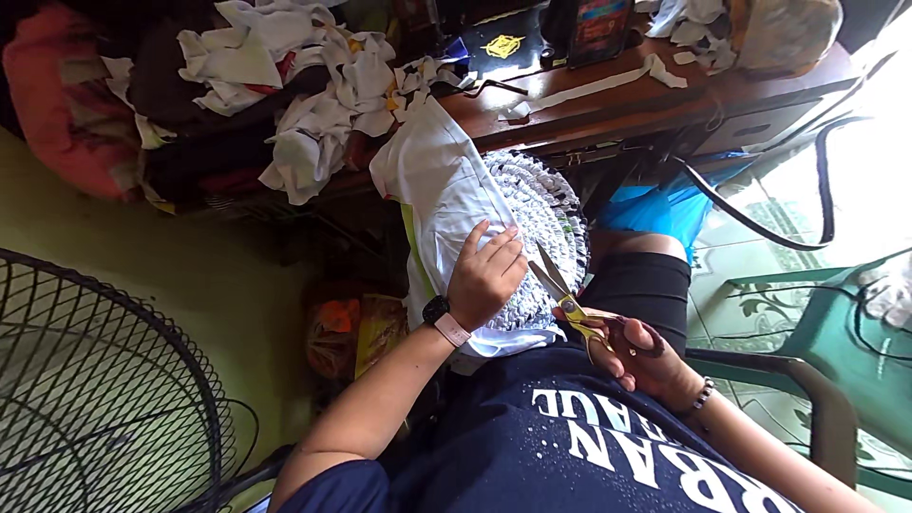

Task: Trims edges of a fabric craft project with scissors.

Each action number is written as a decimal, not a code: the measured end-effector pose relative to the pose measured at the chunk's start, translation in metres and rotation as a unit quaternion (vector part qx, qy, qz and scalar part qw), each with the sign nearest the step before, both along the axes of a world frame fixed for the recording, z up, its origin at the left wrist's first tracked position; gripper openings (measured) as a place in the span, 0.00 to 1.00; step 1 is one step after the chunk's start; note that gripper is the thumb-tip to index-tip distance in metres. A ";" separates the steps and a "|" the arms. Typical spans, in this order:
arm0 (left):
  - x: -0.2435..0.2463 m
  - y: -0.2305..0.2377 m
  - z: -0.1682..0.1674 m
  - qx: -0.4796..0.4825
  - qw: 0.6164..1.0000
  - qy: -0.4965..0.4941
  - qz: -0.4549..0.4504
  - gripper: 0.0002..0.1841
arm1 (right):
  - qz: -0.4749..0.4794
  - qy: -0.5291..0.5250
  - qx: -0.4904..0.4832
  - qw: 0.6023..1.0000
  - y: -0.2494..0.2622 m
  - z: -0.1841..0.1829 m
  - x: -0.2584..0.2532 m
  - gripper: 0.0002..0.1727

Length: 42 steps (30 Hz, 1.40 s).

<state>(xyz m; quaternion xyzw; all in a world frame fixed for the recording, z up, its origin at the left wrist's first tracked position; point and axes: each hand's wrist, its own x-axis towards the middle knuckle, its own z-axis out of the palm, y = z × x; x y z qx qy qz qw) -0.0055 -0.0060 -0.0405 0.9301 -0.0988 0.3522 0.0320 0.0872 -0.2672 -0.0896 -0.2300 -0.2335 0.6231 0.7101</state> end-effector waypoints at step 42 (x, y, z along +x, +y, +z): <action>-0.002 -0.001 -0.001 -0.014 1.000 0.014 0.010 0.07 | -0.012 -0.012 -0.001 1.000 0.009 0.002 0.001 0.41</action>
